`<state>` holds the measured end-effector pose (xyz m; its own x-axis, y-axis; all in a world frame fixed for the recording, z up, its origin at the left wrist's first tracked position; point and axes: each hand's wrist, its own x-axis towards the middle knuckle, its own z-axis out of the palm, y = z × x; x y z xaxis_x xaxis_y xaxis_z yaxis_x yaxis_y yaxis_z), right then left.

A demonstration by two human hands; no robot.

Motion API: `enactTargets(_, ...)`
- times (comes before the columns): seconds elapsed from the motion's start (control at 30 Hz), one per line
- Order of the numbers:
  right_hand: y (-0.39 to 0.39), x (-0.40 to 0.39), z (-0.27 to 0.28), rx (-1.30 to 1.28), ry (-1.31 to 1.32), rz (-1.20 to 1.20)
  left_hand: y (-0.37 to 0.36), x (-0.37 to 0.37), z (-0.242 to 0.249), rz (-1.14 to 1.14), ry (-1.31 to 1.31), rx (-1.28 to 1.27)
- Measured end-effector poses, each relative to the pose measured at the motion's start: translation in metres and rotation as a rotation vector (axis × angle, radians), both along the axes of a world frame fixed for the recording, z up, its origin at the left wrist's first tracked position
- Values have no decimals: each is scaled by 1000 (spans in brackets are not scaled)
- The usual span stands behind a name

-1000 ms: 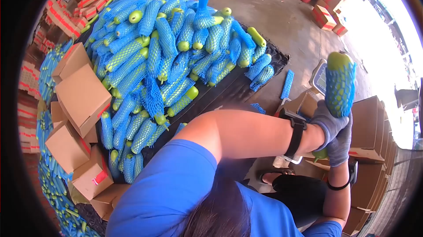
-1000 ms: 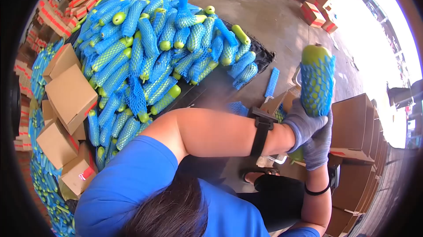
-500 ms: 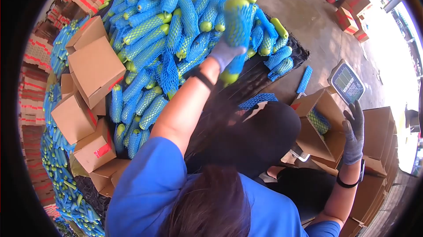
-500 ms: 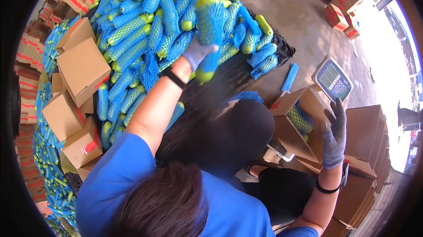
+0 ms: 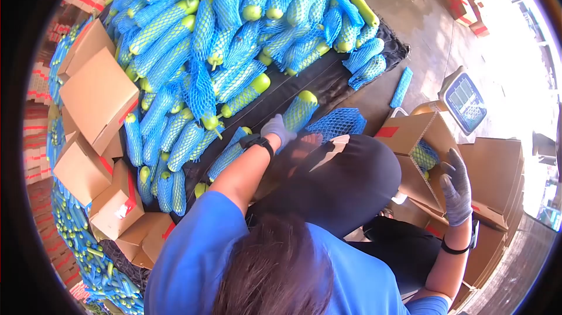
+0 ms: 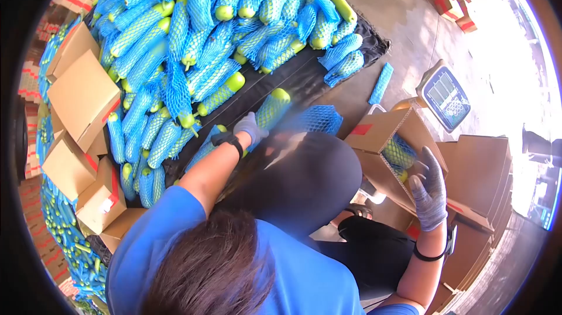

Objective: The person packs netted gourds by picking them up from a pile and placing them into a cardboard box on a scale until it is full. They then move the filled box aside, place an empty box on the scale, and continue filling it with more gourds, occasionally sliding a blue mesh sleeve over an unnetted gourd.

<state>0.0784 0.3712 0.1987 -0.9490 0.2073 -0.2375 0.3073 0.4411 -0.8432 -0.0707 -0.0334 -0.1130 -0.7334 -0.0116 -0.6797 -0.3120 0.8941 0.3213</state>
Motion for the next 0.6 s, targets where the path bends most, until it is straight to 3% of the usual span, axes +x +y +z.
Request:
enactTargets(0.07, 1, -1, 2, 30, -6, 7, 9, -25, -3, 1, 7, -145)
enactTargets(0.23, 12, -1, -1, 83, -56, -1, 1, -42, -24, -128, 111, -234)
enactTargets(0.33, 10, 2, 12, 265, -52, 119, -14, -45, -6, -136, 80, 4)
enactTargets(0.37, 20, 5, 15, 394, 13, 262, -24, -40, -37, -90, 326, -23)
enactTargets(0.43, 13, 4, 37, 481, -40, 340, -52, -40, -61, 112, 580, 56)
enactTargets(0.5, 21, 8, 40, 484, -74, 454, -91, -50, -72, 62, 847, -295)
enactTargets(0.57, 26, 11, 34, 465, -167, 495, -77, -47, -2, 196, 543, -595)
enactTargets(0.6, 28, 12, 32, 462, -166, 471, -107, -53, -28, 191, 521, -671)
